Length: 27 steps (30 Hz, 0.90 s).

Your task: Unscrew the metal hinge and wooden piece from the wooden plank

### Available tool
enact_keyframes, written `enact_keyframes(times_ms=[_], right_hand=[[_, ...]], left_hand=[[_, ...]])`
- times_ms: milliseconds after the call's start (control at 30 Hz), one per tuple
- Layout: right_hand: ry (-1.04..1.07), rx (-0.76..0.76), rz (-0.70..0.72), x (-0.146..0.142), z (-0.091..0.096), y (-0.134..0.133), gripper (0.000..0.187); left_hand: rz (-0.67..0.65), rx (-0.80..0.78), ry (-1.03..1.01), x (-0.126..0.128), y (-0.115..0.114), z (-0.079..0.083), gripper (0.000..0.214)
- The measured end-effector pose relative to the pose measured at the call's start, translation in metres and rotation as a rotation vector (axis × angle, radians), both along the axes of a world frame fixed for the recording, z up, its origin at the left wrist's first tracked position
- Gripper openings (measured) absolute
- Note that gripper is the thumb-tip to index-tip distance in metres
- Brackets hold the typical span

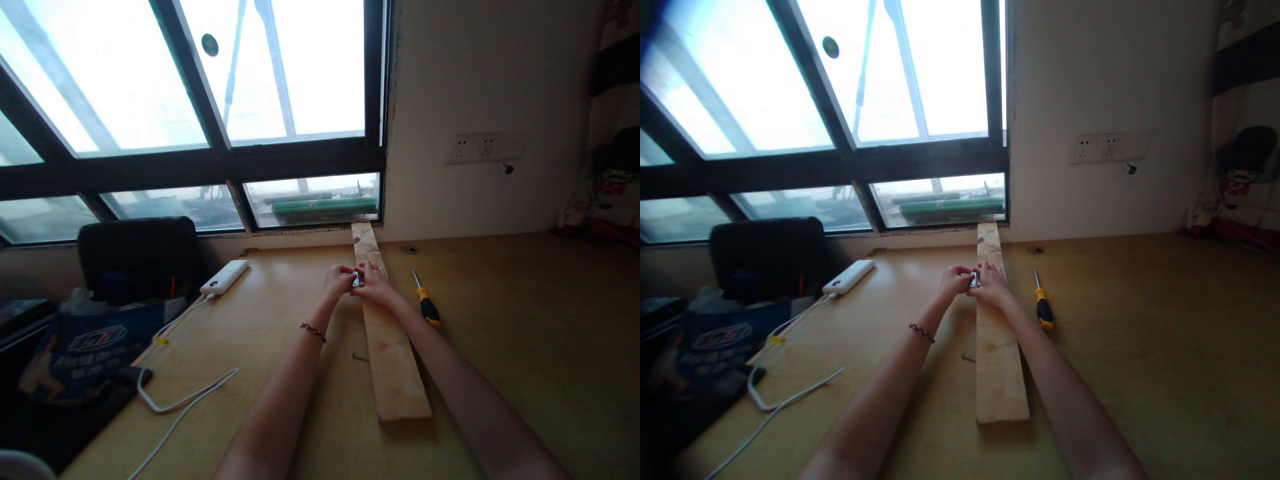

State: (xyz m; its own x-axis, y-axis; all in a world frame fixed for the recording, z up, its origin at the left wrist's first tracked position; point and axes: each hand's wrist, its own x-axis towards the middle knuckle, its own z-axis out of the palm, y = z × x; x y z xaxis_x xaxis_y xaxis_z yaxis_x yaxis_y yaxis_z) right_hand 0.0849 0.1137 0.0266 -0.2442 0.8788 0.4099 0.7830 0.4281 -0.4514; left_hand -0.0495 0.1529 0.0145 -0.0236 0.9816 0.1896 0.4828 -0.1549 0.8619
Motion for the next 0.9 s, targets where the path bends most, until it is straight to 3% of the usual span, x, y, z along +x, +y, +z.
enact_keyframes(times_ms=[267,400,667,900], right_hand=[[-0.009,0.005,0.001,-0.0003,0.0024,-0.0033,0.062],[-0.01,0.006,-0.011,-0.0007,0.0017,-0.0028,0.064],[0.027,-0.003,-0.017,-0.0004,-0.0035,0.0028,0.07],[0.011,0.011,-0.022,-0.0004,-0.0031,0.0014,0.071]], left_hand=[[-0.033,-0.028,-0.172,0.0016,-0.006,0.0049,0.014],[-0.031,-0.024,-0.158,0.0017,-0.0035,0.0031,0.012],[0.001,0.21,-0.136,0.0023,0.0018,0.0043,0.017],[-0.063,0.242,-0.306,0.0051,-0.0035,0.005,0.015]])
